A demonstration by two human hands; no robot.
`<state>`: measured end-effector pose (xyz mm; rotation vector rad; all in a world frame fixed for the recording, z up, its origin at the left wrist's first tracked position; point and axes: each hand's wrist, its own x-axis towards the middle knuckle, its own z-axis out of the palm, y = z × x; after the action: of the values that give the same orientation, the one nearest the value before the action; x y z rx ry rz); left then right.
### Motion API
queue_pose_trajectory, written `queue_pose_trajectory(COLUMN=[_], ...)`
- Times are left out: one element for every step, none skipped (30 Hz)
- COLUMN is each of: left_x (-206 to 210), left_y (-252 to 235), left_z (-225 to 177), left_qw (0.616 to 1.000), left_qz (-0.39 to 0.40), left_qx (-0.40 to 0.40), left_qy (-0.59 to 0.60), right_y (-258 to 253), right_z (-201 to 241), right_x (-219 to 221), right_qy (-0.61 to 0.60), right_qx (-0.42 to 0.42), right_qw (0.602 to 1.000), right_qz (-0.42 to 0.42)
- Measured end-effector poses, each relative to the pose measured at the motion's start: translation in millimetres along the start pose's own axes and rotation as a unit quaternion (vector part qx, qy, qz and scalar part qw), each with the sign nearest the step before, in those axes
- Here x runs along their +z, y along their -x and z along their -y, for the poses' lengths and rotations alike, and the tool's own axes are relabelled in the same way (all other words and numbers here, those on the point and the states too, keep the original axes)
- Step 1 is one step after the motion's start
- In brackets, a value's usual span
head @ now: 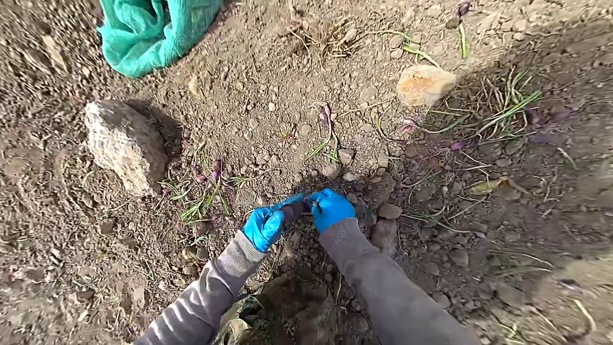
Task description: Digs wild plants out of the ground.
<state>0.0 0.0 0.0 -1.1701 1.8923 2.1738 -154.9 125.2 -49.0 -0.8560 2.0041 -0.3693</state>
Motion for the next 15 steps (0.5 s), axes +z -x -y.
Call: queue_pose_trajectory(left_x=[-8.8, -15.9, -19.4, -18.7, -22.9, -26.2, -28.5, -30.4, -33.9, -37.1, -42.5, -49.6, -56.5, -56.9, -42.2], left_y=[8.1, 13.4, 18.9, 23.9, 25.9, 24.7, 21.9, 18.7, 14.7, 12.5, 14.4, 18.7, 22.3, 23.5, 21.6], left_z=[-8.7, -19.4, -27.3, -27.6, -12.1, 10.1, 36.0, 56.3, 62.4, 56.1, 39.2, 15.9, -10.6, -39.4, -72.9], left_qw=[0.999, 0.998, 0.997, 0.995, 0.992, 0.987, 0.979, 0.973, 0.969, 0.966, 0.968, 0.97, 0.969, 0.962, 0.96], left_qz=[0.026, 0.038, 0.024, -0.015, -0.024, -0.014, 0.003, 0.006, 0.024, 0.033, 0.043, 0.058, 0.086, 0.12, 0.119], left_qx=[0.011, 0.026, 0.024, 0.018, 0.028, 0.037, 0.045, 0.051, 0.047, 0.031, 0.014, 0.005, 0.008, 0.025, 0.046], left_qy=[0.023, 0.04, 0.073, 0.098, 0.124, 0.159, 0.197, 0.223, 0.242, 0.253, 0.247, 0.235, 0.233, 0.245, 0.251], right_y=[-11.7, -24.8, -34.2, -36.5, -34.0, -24.7, -7.5, 14.7, 37.3, 55.3, 67.4, 71.6, 70.5, 68.4, 65.7], right_z=[4.1, 9.8, 17.0, 21.0, 20.7, 15.3, 3.5, -14.6, -39.1, -68.4, -99.1, -129.6, -159.2, -181.7, -192.4], right_x=[9.4, 15.8, 17.7, 18.9, 19.0, 17.6, 13.6, 6.3, -1.5, -10.6, -22.4, -36.0, -45.5, -50.3, -54.7], right_qy=[0.047, 0.082, 0.095, 0.101, 0.103, 0.097, 0.087, 0.079, 0.086, 0.106, 0.13, 0.141, 0.147, 0.149, 0.133], right_qx=[0.01, 0.024, 0.04, 0.042, 0.032, 0.013, -0.005, -0.013, -0.004, 0.038, 0.119, 0.21, 0.268, 0.301, 0.325], right_qw=[0.997, 0.99, 0.981, 0.977, 0.976, 0.98, 0.988, 0.995, 0.995, 0.983, 0.968, 0.955, 0.944, 0.937, 0.934], right_qz=[0.061, 0.115, 0.161, 0.185, 0.19, 0.171, 0.129, 0.056, -0.052, -0.145, -0.177, -0.154, -0.125, -0.097, -0.063])
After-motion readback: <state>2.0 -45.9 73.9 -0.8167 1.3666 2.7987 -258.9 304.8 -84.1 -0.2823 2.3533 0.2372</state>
